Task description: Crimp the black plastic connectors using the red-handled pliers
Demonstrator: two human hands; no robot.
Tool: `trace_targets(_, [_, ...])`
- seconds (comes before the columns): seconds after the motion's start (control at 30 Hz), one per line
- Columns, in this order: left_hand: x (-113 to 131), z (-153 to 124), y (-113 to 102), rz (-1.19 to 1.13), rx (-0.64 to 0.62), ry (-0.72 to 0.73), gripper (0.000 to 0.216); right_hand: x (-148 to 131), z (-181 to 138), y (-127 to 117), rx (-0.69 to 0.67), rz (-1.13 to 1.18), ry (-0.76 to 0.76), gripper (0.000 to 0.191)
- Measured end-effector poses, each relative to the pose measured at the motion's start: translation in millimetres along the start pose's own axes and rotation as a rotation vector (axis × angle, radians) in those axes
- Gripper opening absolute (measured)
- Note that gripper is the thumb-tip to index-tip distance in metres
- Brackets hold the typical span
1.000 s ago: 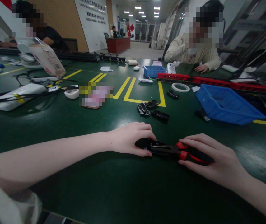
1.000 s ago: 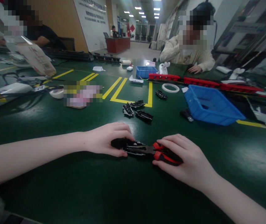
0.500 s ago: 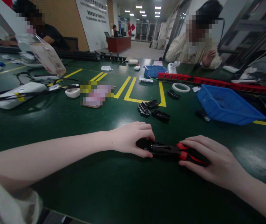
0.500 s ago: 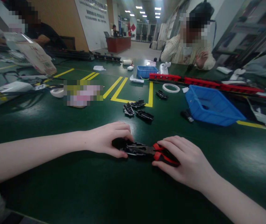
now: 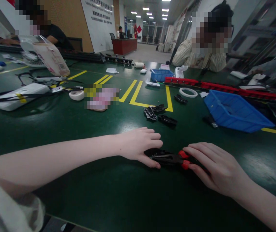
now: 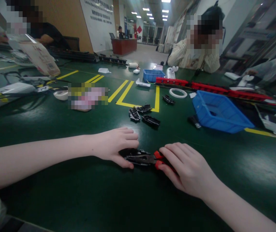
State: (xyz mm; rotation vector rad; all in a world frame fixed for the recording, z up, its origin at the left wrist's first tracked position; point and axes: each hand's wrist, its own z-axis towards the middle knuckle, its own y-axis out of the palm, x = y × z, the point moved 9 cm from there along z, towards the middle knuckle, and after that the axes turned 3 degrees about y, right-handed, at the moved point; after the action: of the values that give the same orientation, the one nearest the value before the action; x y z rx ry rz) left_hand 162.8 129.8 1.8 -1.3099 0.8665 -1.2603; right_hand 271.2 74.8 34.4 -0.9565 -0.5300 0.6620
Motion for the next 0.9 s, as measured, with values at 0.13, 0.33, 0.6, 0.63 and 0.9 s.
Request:
trace_targets(0.13, [-1,-1,-1,-0.031,0.025,0.011,0.042,1,-1,1,-0.011,-0.017,-0.024,0.019])
trace_targets(0.33, [-2,-2,-3,-0.072,0.043,0.002,0.041,2,-4,1,-0.018,-0.028,-0.046,0.019])
trace_targets(0.6, [-3,-3,-5,-0.118,0.061,-0.025,0.041,15,-7,3,-0.036,0.075,0.057,0.019])
trace_targets(0.63, [-4,-4,-5,-0.127,0.063,-0.034,0.041,18,-8,4,-0.043,0.106,0.087,0.019])
trace_targets(0.9, [-10,-8,-11,-0.139,0.110,-0.117,0.056,33,-14,6,-0.029,0.282,0.307,0.019])
